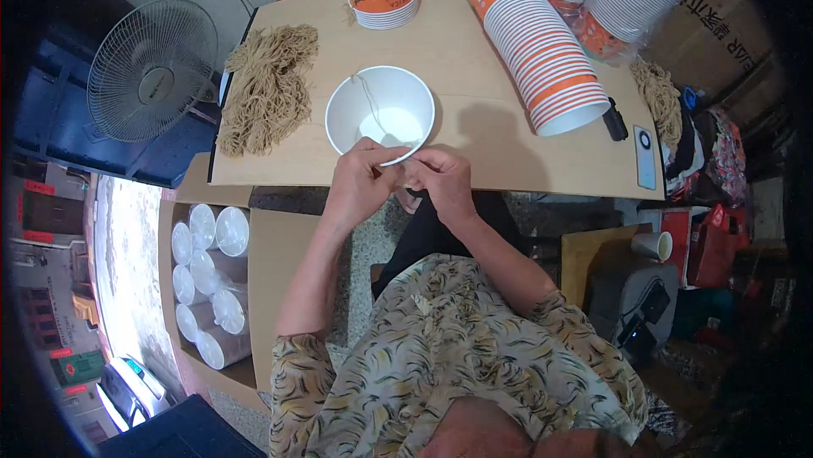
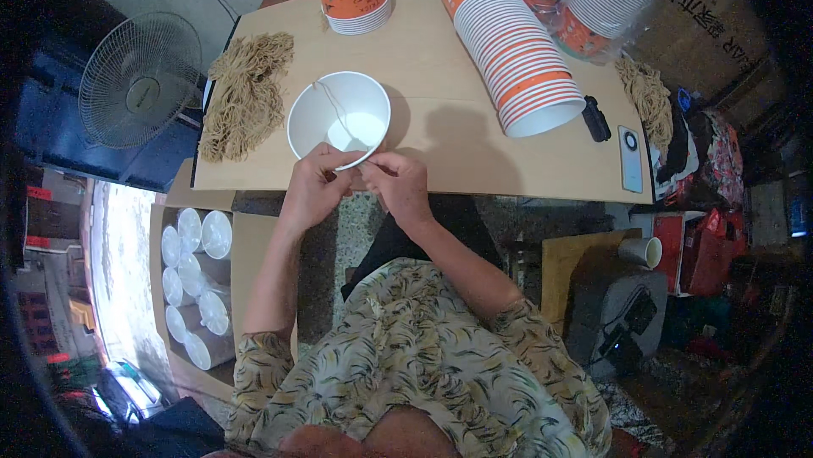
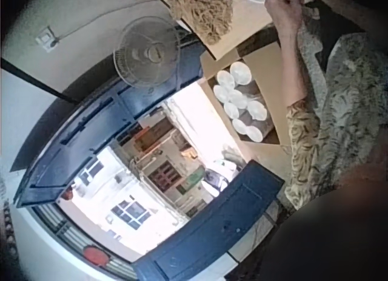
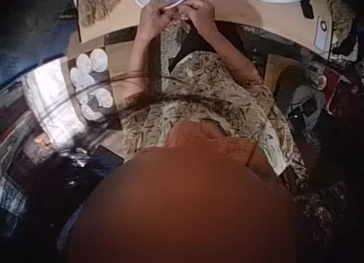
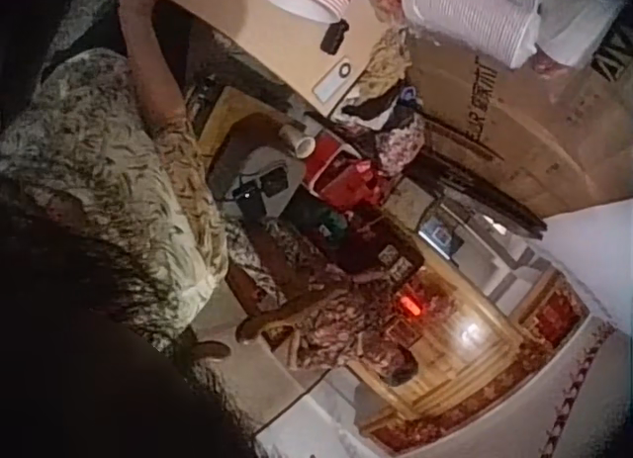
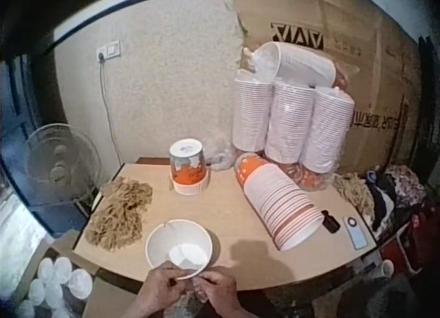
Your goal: Attaching strings to paper bowls in a workshop environment.
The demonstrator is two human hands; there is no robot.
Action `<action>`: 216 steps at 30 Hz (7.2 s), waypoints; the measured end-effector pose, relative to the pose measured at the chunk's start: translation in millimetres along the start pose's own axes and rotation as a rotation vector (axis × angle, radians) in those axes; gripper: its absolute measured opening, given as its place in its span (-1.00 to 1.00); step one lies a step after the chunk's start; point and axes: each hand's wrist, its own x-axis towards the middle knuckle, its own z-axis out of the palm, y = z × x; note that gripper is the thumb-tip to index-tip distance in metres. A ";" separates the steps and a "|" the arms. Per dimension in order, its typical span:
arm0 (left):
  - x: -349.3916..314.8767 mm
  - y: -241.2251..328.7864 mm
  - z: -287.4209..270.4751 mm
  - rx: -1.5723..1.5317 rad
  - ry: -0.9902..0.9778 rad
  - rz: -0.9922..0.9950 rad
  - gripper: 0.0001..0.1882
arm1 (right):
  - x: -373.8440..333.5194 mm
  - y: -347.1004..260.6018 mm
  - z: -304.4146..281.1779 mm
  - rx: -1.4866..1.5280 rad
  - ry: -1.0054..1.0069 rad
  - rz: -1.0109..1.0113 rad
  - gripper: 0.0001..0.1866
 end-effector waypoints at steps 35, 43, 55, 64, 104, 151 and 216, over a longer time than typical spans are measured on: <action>8.7 -0.2 -5.6 -0.495 -0.130 -0.215 -0.90 | -25.5 -33.1 -23.5 -0.638 -0.230 -0.382 -0.92; 13.7 6.9 -13.8 -0.555 -0.167 -0.234 -0.86 | -15.9 -61.7 -23.5 -0.898 -0.167 -0.878 -0.93; 12.8 4.5 -25.3 -0.740 -0.134 -0.264 -0.83 | -17.1 -80.3 0.1 -0.976 -0.293 -0.853 -0.87; 13.3 -0.9 -36.8 -0.843 -0.399 -0.177 -0.78 | 18.8 -125.5 21.6 -0.718 -0.336 -0.811 -0.91; 36.5 -0.1 -27.0 -0.722 0.048 0.005 -0.81 | 89.6 -123.4 16.5 -0.263 -0.583 -0.213 -0.89; 27.5 -11.0 1.6 -0.208 0.529 0.359 -0.92 | 95.9 -124.9 14.1 -0.515 -0.580 0.102 -0.83; 20.1 -2.4 -10.8 -0.674 0.043 -0.114 -0.87 | 55.6 -108.2 0.4 -0.381 -0.368 0.022 -0.82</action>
